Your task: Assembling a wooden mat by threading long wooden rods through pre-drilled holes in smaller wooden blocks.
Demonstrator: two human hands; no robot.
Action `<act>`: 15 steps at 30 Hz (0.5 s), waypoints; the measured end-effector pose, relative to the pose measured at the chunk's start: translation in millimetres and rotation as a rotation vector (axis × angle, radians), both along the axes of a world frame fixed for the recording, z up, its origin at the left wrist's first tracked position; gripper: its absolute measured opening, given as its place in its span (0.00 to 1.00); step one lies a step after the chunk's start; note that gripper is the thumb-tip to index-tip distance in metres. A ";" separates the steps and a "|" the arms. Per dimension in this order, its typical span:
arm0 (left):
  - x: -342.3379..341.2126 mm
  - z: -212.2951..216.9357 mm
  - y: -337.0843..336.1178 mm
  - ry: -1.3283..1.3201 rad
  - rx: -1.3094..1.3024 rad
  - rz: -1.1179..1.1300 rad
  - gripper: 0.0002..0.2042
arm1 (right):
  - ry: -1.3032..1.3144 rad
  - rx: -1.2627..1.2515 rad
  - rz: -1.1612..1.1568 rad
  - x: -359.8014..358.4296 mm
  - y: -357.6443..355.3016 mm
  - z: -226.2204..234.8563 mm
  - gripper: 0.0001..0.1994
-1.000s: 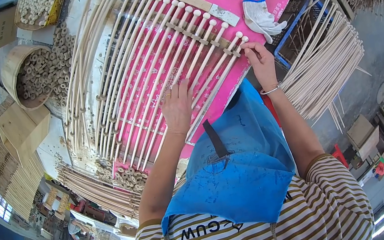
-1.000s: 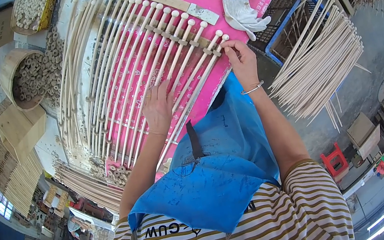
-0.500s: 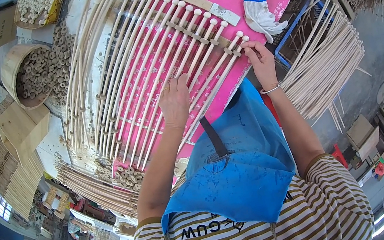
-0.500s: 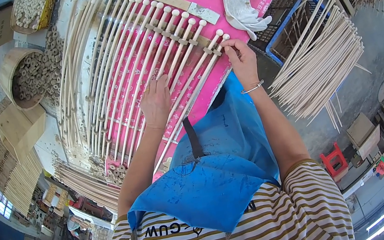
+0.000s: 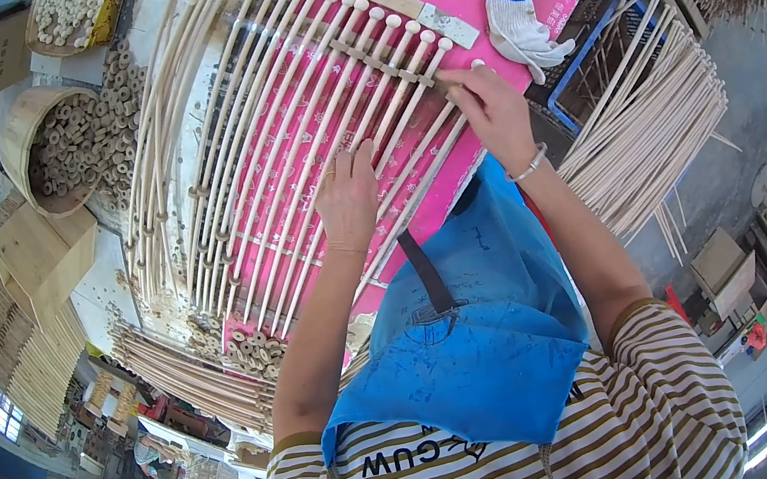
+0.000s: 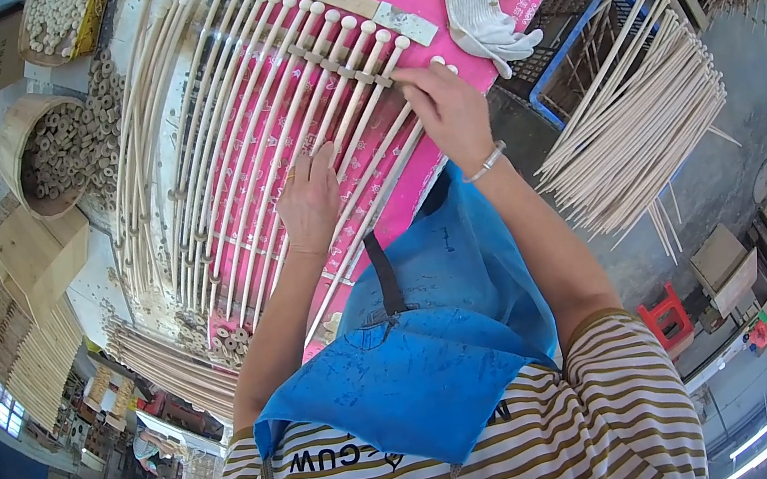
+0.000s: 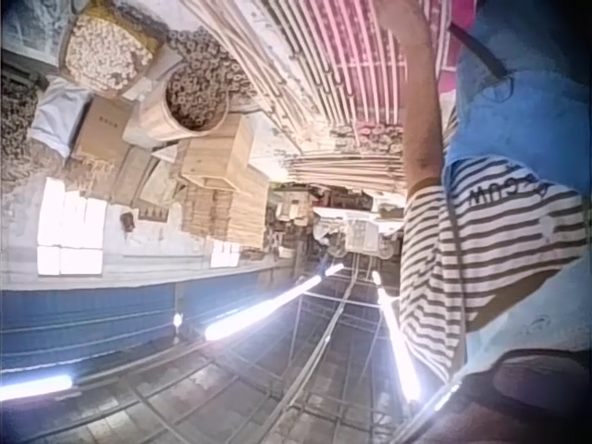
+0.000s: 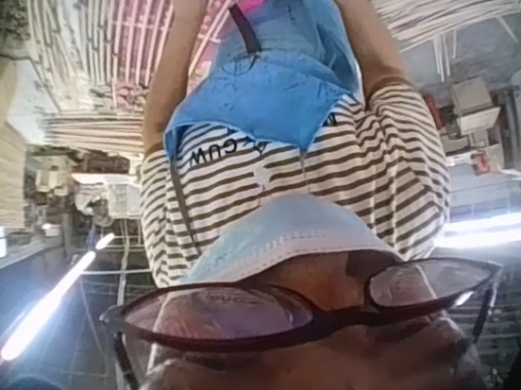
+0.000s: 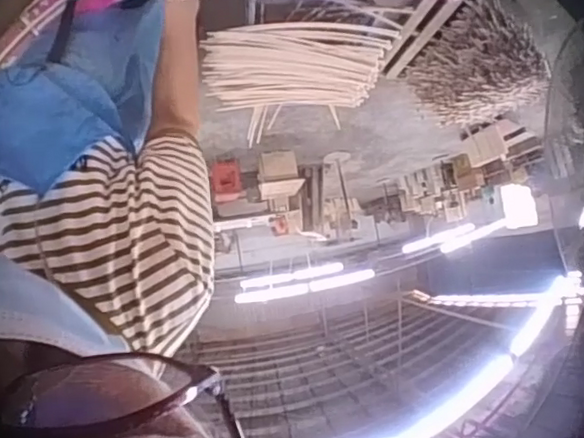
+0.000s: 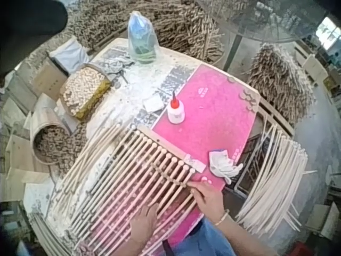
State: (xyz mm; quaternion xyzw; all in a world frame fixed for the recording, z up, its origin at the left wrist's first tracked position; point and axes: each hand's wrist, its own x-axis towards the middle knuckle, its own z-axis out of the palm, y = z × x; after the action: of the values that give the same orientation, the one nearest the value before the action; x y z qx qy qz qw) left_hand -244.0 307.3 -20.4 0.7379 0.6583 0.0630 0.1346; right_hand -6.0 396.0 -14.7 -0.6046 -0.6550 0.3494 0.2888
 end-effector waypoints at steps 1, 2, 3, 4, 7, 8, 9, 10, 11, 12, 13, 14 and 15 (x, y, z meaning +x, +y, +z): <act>0.9 0.2 0.5 0.000 0.001 -0.001 0.16 | -0.104 0.040 0.062 -6.8 6.8 0.2 0.11; 1.9 -0.2 1.0 -0.013 0.004 0.000 0.16 | -0.104 0.041 0.061 -10.4 12.2 -5.9 0.11; 2.3 -0.5 1.6 -0.026 0.008 0.002 0.16 | -0.167 0.074 0.063 -13.4 18.0 -13.5 0.10; 1.4 -1.0 2.6 -0.027 0.009 0.000 0.16 | -0.231 0.107 0.065 -14.3 20.7 -17.9 0.10; -0.2 -2.6 -0.2 -0.018 0.036 -0.005 0.16 | -0.259 0.066 0.122 -10.9 21.2 -17.8 0.07; -0.2 -2.8 -0.4 -0.008 0.013 -0.005 0.16 | -0.260 0.066 0.124 -9.6 20.7 -18.1 0.07; -0.2 -3.0 -0.5 0.001 -0.010 -0.006 0.16 | -0.251 0.073 0.123 -8.2 19.5 -18.3 0.07; -0.2 -3.8 0.1 0.001 -0.010 -0.005 0.16 | -0.243 0.079 0.121 -7.2 18.8 -19.0 0.06; -0.2 -5.0 0.3 0.003 -0.007 -0.004 0.16 | -0.243 0.078 0.123 -7.2 19.2 -18.5 0.06; -0.3 -5.8 0.0 0.005 -0.003 -0.005 0.16 | -0.239 0.079 0.116 -7.1 19.9 -18.1 0.06; -0.8 -6.1 -1.0 0.006 -0.005 -0.003 0.16 | -0.236 0.080 0.109 -7.2 20.2 -17.9 0.06; -0.8 -6.2 -0.6 0.009 -0.004 -0.006 0.16 | -0.236 0.079 0.109 -6.8 20.2 -18.4 0.06; -0.7 -6.4 -0.3 0.012 -0.003 -0.009 0.16 | -0.229 0.089 0.105 -6.5 20.0 -18.9 0.06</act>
State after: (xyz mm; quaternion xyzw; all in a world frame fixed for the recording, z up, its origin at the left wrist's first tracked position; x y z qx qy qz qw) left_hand -244.8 306.9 -26.8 0.7410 0.6559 0.0569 0.1323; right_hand -12.5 416.0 -33.6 -0.5921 -0.7291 0.2634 0.2201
